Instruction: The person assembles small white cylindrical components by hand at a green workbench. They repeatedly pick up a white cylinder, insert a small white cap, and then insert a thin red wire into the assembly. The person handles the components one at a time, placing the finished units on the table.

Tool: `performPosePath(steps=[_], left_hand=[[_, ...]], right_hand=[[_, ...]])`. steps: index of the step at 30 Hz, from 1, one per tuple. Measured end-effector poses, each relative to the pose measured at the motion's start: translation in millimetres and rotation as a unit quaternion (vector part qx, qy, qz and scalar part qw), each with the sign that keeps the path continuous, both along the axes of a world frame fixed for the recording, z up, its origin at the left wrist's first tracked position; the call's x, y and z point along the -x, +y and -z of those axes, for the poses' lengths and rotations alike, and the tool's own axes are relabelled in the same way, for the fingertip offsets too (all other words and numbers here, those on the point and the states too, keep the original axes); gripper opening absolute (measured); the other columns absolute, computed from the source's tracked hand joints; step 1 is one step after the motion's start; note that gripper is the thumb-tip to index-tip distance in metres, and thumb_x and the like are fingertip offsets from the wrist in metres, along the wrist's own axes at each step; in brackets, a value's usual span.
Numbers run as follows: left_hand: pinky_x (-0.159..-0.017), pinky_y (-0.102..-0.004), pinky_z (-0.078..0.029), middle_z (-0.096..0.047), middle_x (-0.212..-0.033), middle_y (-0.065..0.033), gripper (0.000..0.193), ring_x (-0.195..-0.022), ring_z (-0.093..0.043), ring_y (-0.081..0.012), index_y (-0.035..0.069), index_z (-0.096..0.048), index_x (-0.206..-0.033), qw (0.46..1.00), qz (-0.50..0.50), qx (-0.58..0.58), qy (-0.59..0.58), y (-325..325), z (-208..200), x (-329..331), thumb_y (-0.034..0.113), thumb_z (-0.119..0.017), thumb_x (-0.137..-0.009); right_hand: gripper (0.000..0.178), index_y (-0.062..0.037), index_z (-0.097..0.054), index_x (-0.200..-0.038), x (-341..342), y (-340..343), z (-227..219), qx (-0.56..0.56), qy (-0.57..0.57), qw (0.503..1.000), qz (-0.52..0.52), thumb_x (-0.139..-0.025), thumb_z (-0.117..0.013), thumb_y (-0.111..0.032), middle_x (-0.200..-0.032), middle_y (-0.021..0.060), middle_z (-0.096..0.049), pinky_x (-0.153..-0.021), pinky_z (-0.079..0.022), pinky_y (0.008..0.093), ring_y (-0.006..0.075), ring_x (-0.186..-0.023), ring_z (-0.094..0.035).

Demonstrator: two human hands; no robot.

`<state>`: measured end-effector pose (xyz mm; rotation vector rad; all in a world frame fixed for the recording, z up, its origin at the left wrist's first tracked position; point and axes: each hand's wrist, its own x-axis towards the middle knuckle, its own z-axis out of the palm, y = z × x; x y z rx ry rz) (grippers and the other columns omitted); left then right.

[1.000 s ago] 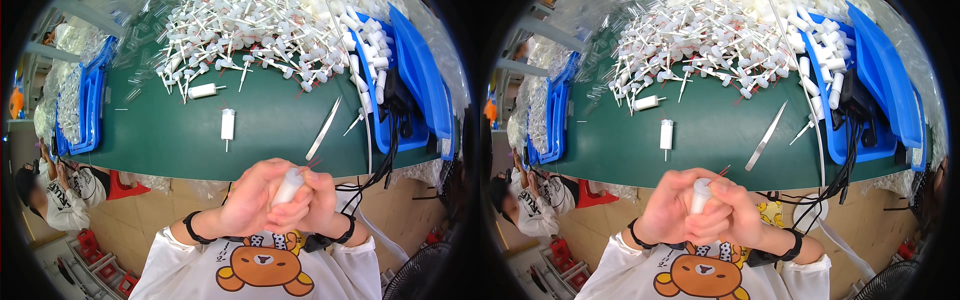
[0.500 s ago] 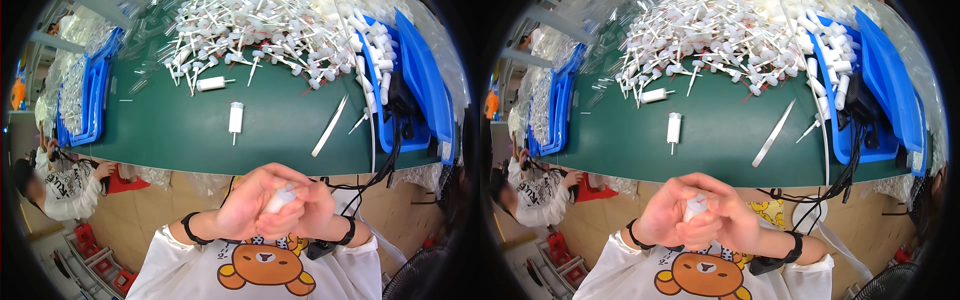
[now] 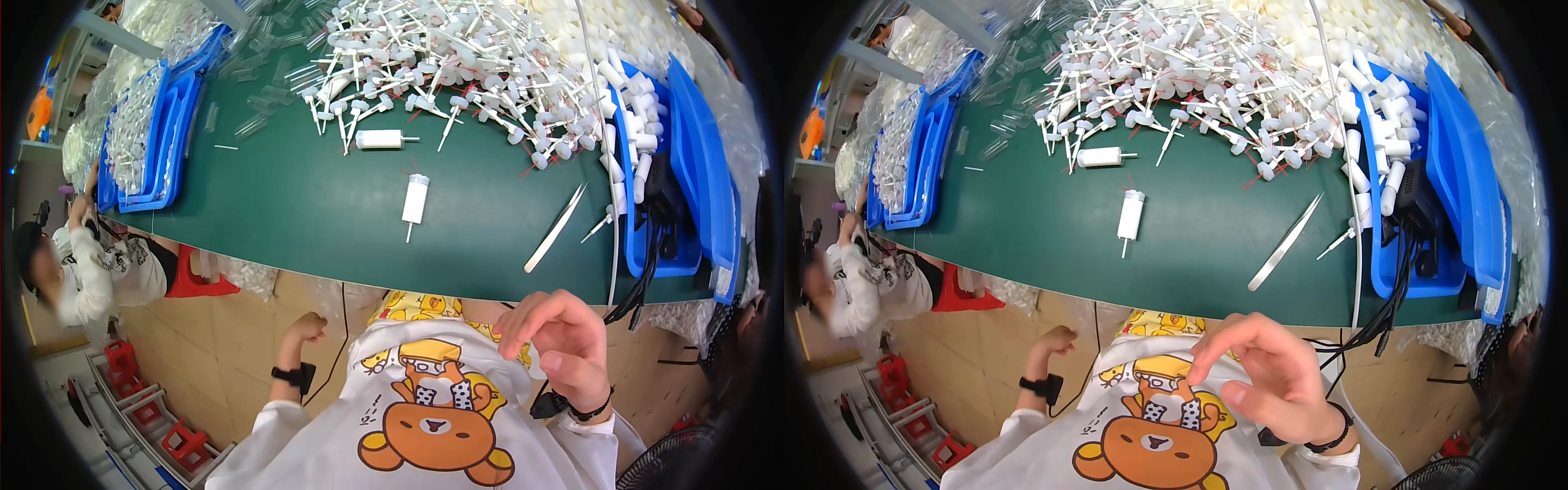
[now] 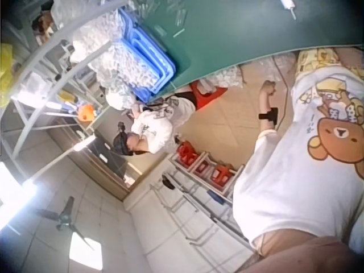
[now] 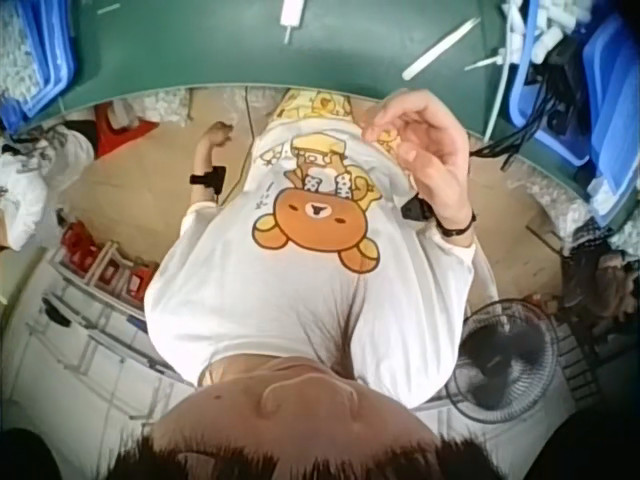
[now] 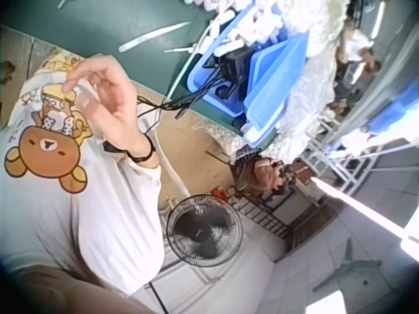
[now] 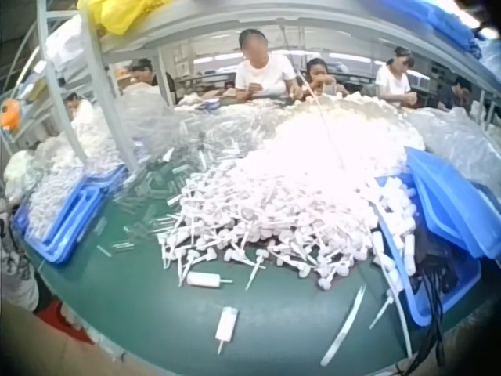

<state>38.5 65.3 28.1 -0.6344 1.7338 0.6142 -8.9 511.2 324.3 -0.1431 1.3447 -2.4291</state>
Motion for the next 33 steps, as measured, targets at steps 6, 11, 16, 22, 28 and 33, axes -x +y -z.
performPosePath(steps=[6,11,16,22,28,33], left_hand=[[-0.048,-0.0336,-0.047,-0.06,-0.077,-0.0148,0.039,-0.058,-0.057,-0.0215,0.002,-0.047,-0.119,0.996,-0.02,-0.029,0.081,-35,131,8,0.016,-0.05,-0.082],[-0.048,-0.0362,-0.048,-0.06,-0.077,-0.0178,0.045,-0.06,-0.06,-0.0249,-0.001,-0.047,-0.12,0.95,-0.07,-0.074,0.293,-45,171,30,0.025,-0.052,-0.084],[-0.051,-0.0394,-0.05,-0.061,-0.08,-0.0182,0.045,-0.07,-0.062,-0.027,0.0,-0.052,-0.117,0.975,-0.043,-0.083,0.201,13,92,67,0.033,-0.049,-0.087],[-0.078,-0.0349,-0.046,-0.064,-0.093,-0.0192,0.039,-0.084,-0.06,-0.0313,0.0,-0.06,-0.104,0.876,0.433,-0.152,0.149,107,-119,83,0.033,-0.045,-0.089],[-0.061,-0.0334,-0.045,-0.057,-0.069,-0.0128,0.017,-0.065,-0.055,-0.025,0.002,-0.057,-0.091,0.758,0.234,-0.535,0.289,188,-268,107,0.017,-0.049,-0.09],[-0.051,-0.0226,-0.035,-0.048,-0.065,-0.0023,0.019,-0.057,-0.041,-0.0063,0.0,-0.048,-0.076,0.786,0.095,-0.429,0.436,224,-290,128,0.013,-0.048,-0.091]], right_hand=[[0.02,0.0048,-0.051,-0.098,1,-9,-5,-0.005,0.005,1.0,-0.019,-0.078,-0.052,0.001,-0.093,0.0136,-0.059,-0.084,-0.04,0.0356,0.0201,-0.089,-0.054],[0.019,0.0048,-0.051,-0.097,1,-12,-3,-0.004,-0.013,0.999,-0.032,-0.079,-0.051,0.002,-0.093,0.013,-0.059,-0.084,-0.04,0.0345,0.0195,-0.089,-0.054],[0.017,0.0038,-0.053,-0.096,2,-13,-5,-0.069,-0.016,0.997,-0.03,-0.08,-0.051,0.002,-0.092,0.0112,-0.059,-0.084,-0.04,0.0332,0.0183,-0.089,-0.054],[0.015,0.001,-0.054,-0.094,27,-18,-4,-0.353,0.086,0.929,-0.077,-0.079,-0.056,-0.002,-0.089,0.0113,-0.057,-0.08,-0.042,0.0317,0.0212,-0.086,-0.055],[0.019,0.0008,-0.056,-0.097,64,-25,7,-0.519,0.184,0.835,-0.03,-0.081,-0.059,-0.01,-0.088,0.0108,-0.061,-0.074,-0.045,0.0299,0.0206,-0.083,-0.059],[0.023,-0.0007,-0.056,-0.103,125,-34,20,-0.595,0.232,0.768,0.041,-0.083,-0.055,-0.012,-0.08,0.0161,-0.063,-0.067,-0.049,0.035,0.0265,-0.076,-0.063]])
